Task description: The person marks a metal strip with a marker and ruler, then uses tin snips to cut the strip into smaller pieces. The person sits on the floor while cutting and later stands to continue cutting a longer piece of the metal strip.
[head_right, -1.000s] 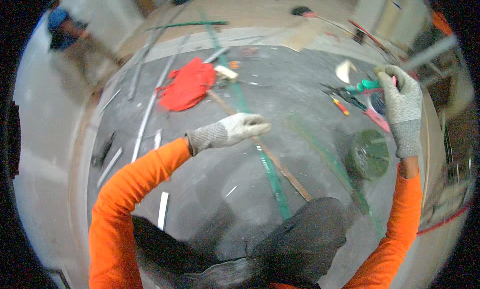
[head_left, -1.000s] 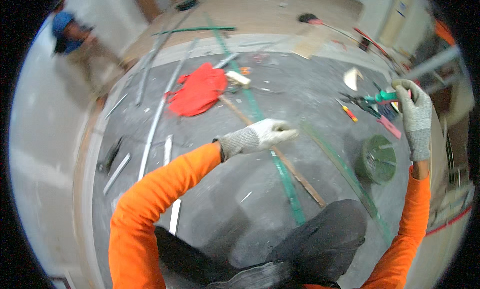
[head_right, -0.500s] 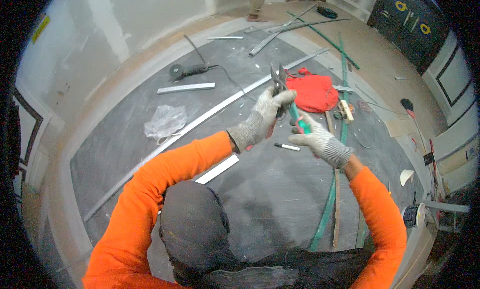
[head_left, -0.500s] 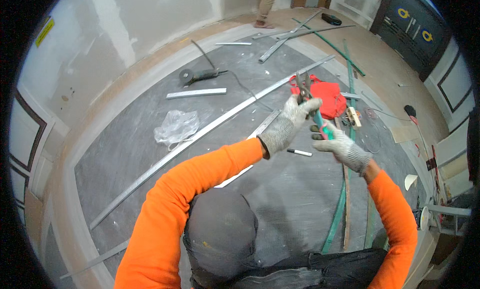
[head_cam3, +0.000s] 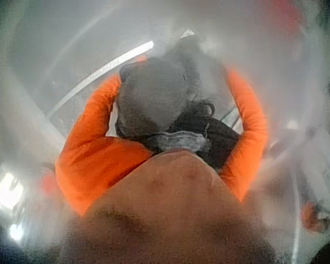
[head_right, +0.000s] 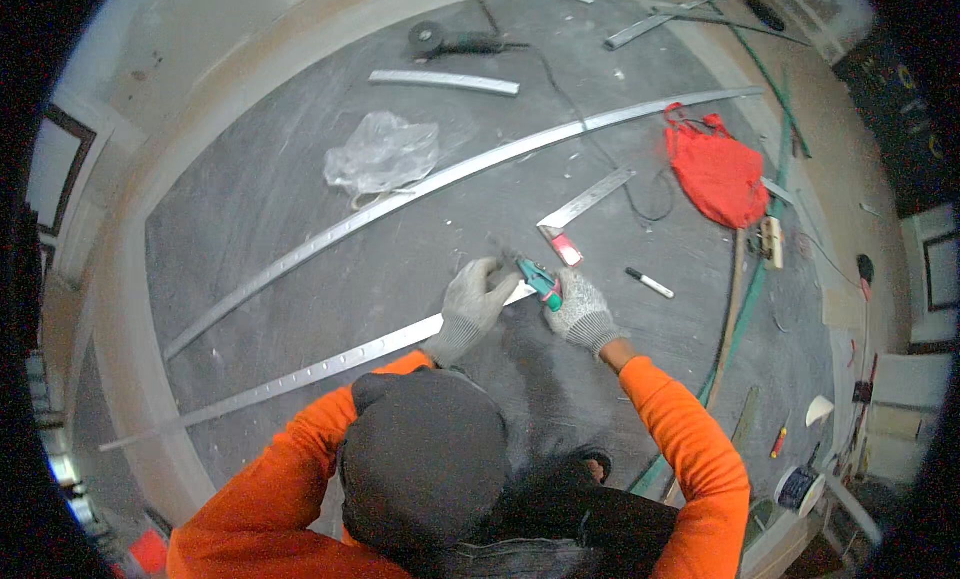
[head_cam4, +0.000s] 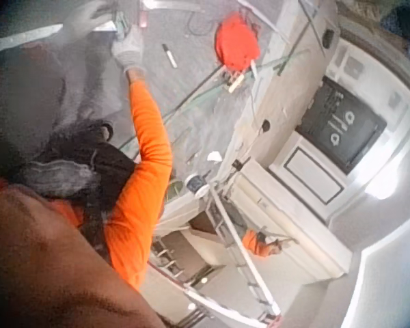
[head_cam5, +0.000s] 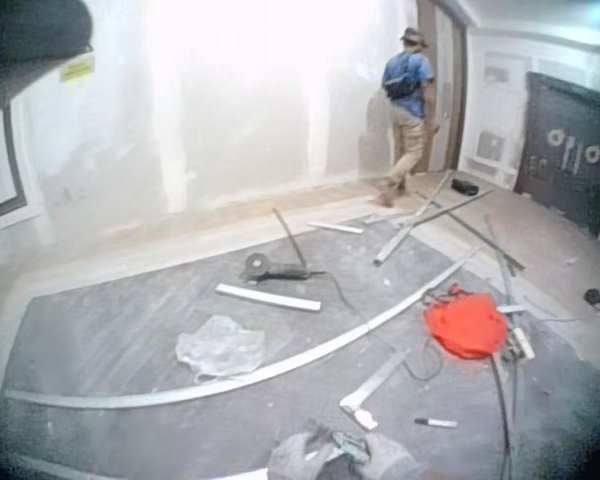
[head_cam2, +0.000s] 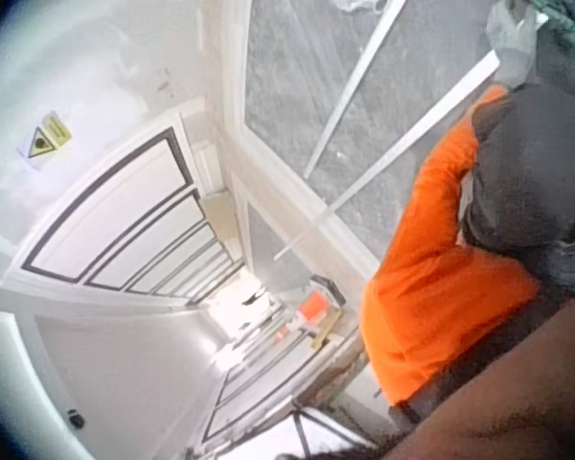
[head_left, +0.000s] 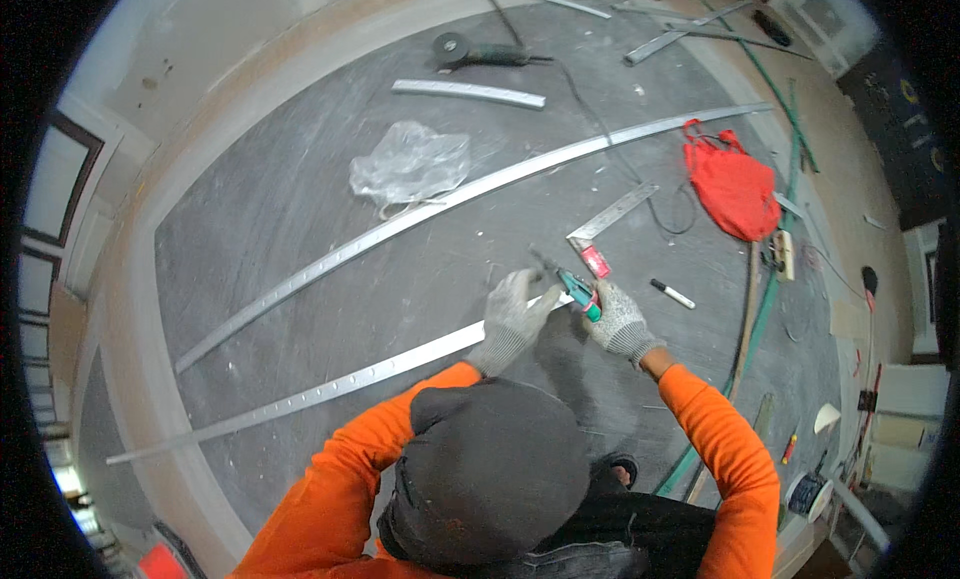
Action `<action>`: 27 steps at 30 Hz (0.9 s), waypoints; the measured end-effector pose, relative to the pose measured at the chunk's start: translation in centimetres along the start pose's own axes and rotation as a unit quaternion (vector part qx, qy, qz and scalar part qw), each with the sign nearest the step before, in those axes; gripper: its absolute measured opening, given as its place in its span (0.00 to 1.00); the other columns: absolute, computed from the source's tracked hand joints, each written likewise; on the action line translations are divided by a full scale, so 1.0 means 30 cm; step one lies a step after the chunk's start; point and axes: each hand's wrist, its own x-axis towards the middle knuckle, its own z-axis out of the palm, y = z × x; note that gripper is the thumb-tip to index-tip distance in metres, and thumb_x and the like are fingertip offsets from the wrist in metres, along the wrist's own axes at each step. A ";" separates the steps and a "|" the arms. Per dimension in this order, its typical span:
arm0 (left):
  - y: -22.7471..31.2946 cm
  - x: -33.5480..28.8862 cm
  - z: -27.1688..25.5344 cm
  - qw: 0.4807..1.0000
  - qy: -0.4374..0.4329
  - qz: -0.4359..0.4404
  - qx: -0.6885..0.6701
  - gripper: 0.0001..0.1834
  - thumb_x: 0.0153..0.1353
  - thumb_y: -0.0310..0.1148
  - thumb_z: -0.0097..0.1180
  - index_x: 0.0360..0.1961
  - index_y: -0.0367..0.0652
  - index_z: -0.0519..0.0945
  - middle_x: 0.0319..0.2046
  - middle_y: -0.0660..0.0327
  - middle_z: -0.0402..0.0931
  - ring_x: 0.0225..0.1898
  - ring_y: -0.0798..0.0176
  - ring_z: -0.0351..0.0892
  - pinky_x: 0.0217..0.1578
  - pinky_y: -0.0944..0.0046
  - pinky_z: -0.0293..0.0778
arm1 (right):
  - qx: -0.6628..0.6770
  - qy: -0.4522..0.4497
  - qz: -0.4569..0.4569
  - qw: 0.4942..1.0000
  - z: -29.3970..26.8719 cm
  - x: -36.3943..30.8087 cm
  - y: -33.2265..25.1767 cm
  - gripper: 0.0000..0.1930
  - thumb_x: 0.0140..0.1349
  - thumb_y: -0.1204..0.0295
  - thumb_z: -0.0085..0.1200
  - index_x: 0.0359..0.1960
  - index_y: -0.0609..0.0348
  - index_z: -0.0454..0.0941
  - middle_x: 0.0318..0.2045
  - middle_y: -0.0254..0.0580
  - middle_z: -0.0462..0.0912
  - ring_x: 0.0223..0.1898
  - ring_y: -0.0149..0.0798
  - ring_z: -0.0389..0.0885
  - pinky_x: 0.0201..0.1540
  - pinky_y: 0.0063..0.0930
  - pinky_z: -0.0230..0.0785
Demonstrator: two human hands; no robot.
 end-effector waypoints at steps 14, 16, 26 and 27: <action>-0.233 -0.628 -0.223 0.933 0.136 -0.309 -0.128 0.20 0.70 0.44 0.61 0.52 0.38 0.82 0.46 0.55 0.84 0.48 0.54 0.83 0.50 0.56 0.78 | -0.225 -0.171 -0.302 0.910 0.161 0.331 -0.190 0.18 0.63 0.62 0.63 0.53 0.52 0.81 0.48 0.47 0.84 0.56 0.48 0.81 0.62 0.44 0.70; -0.184 -0.721 -0.301 0.919 0.184 -0.320 -0.137 0.19 0.70 0.43 0.61 0.51 0.38 0.82 0.45 0.56 0.84 0.47 0.55 0.83 0.49 0.56 0.78 | -0.266 -0.189 -0.311 0.893 0.124 0.339 -0.216 0.16 0.62 0.65 0.63 0.50 0.52 0.82 0.46 0.50 0.85 0.53 0.53 0.83 0.59 0.48 0.72; 0.157 -1.317 -0.811 0.749 0.553 -0.265 -0.253 0.18 0.74 0.42 0.57 0.50 0.35 0.83 0.45 0.58 0.83 0.46 0.65 0.82 0.51 0.60 0.78 | -0.237 -0.241 -0.426 0.839 -0.438 0.218 -0.649 0.20 0.57 0.65 0.65 0.50 0.55 0.78 0.43 0.53 0.86 0.46 0.56 0.86 0.50 0.47 0.78; 0.245 -1.358 -0.851 0.744 0.582 -0.236 -0.229 0.19 0.75 0.43 0.55 0.51 0.35 0.82 0.47 0.56 0.84 0.46 0.63 0.82 0.53 0.61 0.77 | -0.243 -0.259 -0.419 0.836 -0.512 0.175 -0.684 0.19 0.58 0.66 0.65 0.51 0.55 0.78 0.43 0.53 0.86 0.46 0.56 0.87 0.49 0.47 0.78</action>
